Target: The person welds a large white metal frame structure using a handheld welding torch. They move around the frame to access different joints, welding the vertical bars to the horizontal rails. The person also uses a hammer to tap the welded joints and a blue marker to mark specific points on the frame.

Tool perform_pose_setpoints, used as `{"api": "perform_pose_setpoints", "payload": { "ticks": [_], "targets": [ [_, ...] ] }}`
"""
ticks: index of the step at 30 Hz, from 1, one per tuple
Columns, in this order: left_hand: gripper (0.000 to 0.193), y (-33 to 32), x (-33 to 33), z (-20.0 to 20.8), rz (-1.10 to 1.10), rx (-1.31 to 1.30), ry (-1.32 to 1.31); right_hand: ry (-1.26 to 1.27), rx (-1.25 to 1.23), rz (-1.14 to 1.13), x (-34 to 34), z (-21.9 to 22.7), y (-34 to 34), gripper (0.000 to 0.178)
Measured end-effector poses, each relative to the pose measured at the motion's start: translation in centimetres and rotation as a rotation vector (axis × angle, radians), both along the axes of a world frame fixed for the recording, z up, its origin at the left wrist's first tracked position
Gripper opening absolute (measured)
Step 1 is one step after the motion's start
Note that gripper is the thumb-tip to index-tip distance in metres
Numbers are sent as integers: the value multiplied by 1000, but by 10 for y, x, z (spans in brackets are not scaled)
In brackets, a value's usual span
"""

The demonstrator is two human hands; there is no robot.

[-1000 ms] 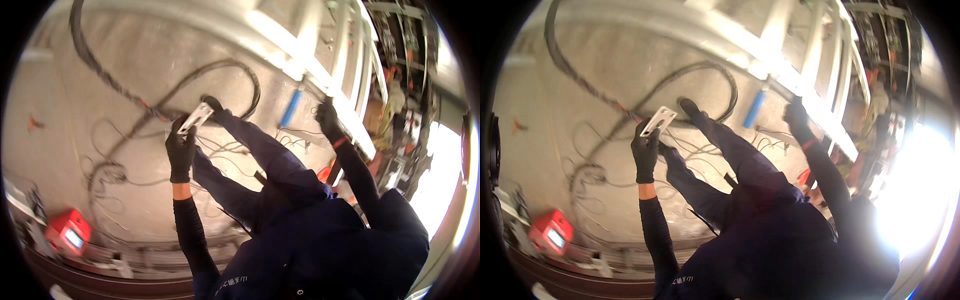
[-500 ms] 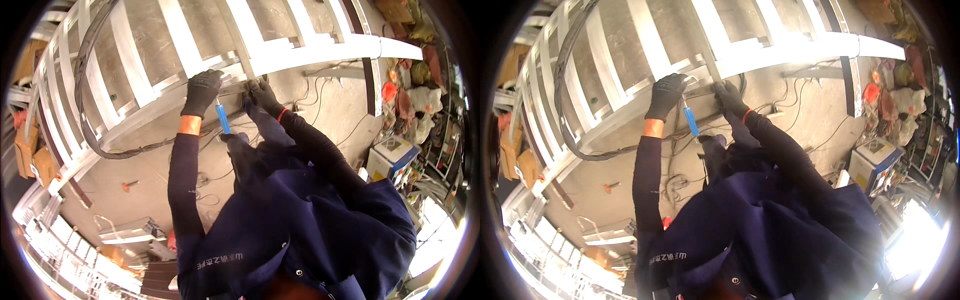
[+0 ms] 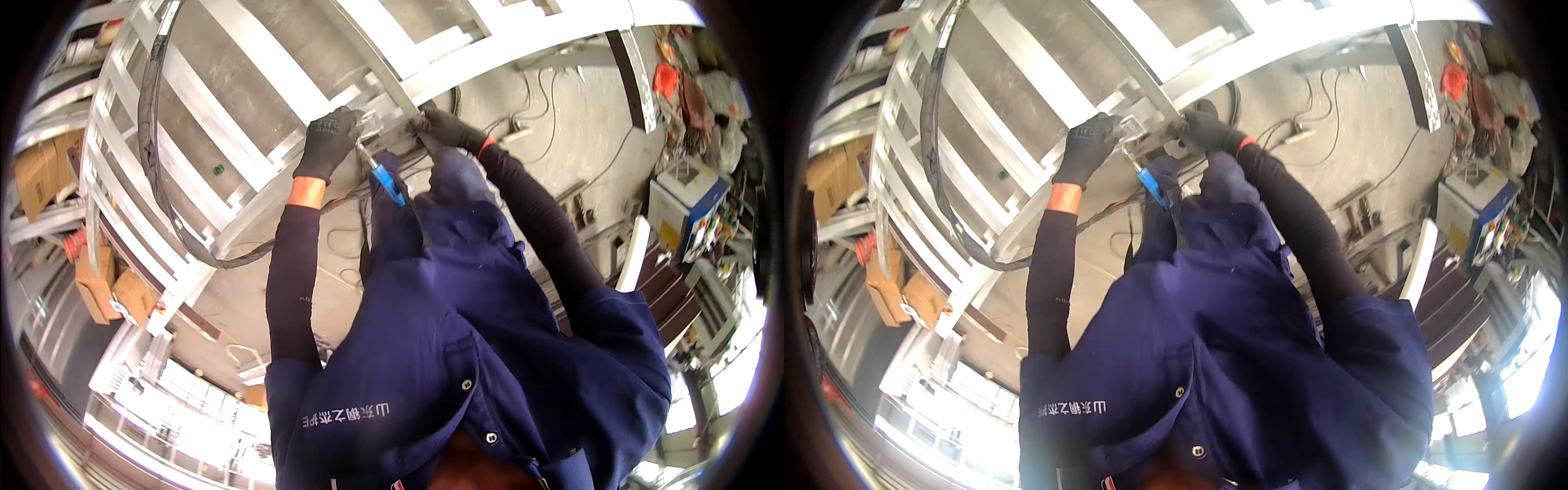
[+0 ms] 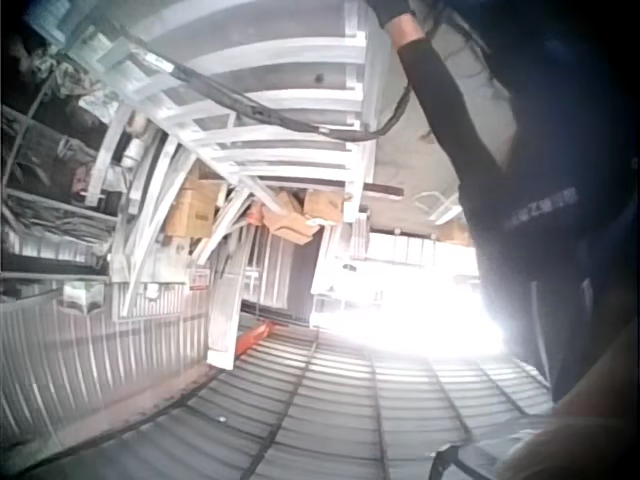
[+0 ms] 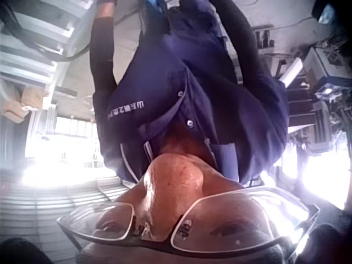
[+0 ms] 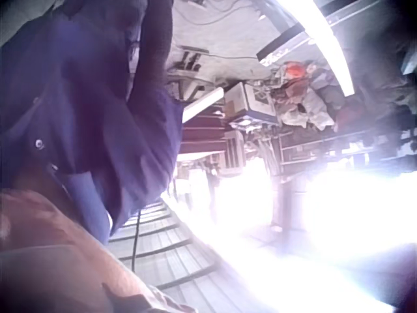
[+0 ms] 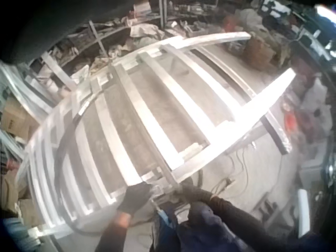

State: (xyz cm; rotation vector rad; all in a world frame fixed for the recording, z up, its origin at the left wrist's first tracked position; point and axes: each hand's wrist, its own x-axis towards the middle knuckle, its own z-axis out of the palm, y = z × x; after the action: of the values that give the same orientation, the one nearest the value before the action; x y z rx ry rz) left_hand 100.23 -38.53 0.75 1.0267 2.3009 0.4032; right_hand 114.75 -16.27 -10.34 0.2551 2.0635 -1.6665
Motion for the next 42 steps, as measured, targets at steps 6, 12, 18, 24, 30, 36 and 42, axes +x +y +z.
{"api": "perform_pose_setpoints", "payload": {
  "ticks": [6,12,18,24,30,36,42],
  "targets": [
    [34,-24,-22,-14,7,19,44,-163,-183,-46,-9,26,5,36],
    [28,-30,-12,-6,-47,-39,79,-68,-245,-738,45,11,-47,42],
    [30,-41,-1,4,-27,-63,92,-22,10,-411,89,2,-157,34],
    [26,-39,4,-6,-125,28,212,-211,147,-360,85,35,-156,33],
    [27,-29,17,-34,-104,98,216,-157,62,-403,84,18,-155,44],
    [28,-34,26,-38,-75,101,226,-46,-146,-615,114,2,-160,38],
    [28,-36,33,-38,-100,174,233,104,-183,-757,133,-10,-165,36]
  ]
}}
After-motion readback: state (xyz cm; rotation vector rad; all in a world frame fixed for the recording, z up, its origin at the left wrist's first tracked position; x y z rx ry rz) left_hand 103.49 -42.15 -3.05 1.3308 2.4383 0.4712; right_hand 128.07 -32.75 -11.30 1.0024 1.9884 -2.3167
